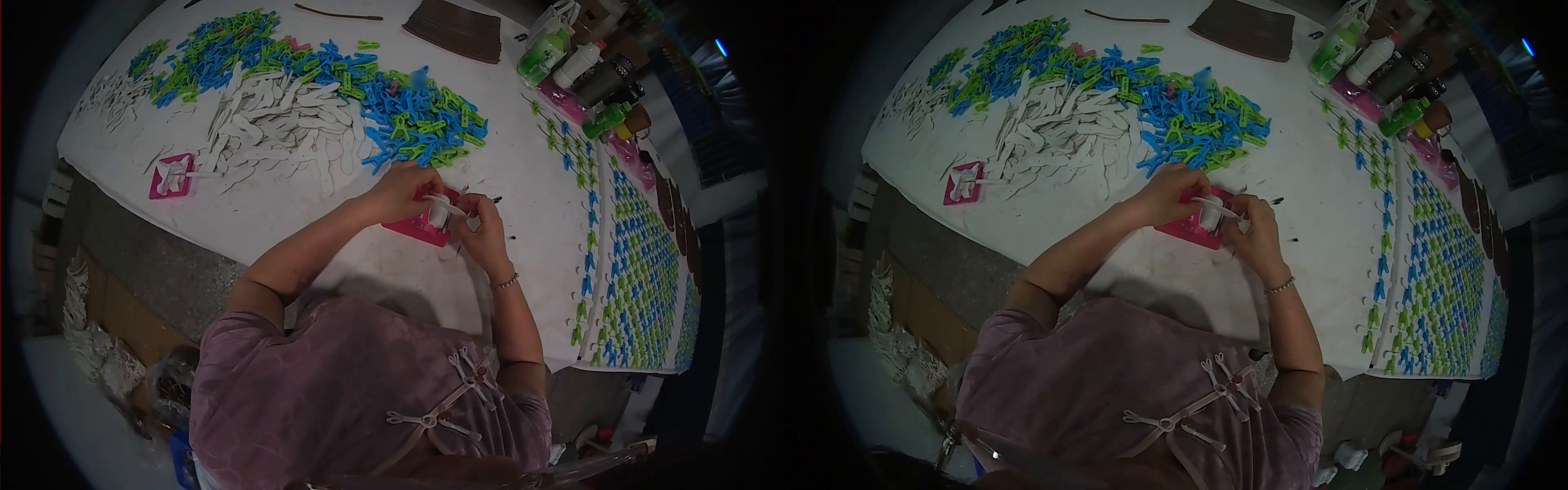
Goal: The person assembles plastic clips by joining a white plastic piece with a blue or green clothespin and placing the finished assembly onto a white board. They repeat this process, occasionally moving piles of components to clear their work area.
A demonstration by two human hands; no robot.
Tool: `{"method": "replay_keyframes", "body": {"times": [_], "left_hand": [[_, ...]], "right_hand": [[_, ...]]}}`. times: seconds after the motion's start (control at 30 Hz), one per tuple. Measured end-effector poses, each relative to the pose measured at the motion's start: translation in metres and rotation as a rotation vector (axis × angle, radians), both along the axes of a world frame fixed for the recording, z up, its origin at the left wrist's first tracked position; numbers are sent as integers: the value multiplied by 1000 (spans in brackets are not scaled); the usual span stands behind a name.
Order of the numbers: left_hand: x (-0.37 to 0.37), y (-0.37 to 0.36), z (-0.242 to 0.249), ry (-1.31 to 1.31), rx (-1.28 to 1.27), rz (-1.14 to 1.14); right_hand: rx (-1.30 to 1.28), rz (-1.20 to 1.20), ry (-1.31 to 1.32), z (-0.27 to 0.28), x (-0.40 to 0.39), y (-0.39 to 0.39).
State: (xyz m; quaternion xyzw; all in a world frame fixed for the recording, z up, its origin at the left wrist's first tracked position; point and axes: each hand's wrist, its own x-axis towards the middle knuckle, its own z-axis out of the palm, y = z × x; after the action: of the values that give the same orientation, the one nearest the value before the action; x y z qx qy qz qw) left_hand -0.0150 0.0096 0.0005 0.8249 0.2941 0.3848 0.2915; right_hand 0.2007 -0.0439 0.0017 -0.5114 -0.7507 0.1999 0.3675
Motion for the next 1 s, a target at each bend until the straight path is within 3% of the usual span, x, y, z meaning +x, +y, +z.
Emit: {"method": "replay_keyframes", "body": {"times": [0.33, 0.43, 0.5, 0.57, 0.77, 0.93, 1.0], "left_hand": [[26, 1, 5, 88, -63, -81], [37, 1, 4, -102, -49, -95], [39, 1, 4, -144, -282, -132], [32, 2, 5, -203, -328, -123], [0, 4, -11, -395, -493, -81], [-7, 5, -25, -454, -532, -69], [-9, 5, -20, -445, -490, -34]], "right_hand": [[81, -54, -137, 50, 11, -8], [108, -27, -155, 64, 10, -7], [107, -8, -150, 68, 9, -3], [-90, 12, 108, 73, 10, 3], [-358, -80, 133, 7, 27, 71], [-330, -294, -148, 5, -12, 104], [-341, -293, -139, -3, -18, 112]]}}
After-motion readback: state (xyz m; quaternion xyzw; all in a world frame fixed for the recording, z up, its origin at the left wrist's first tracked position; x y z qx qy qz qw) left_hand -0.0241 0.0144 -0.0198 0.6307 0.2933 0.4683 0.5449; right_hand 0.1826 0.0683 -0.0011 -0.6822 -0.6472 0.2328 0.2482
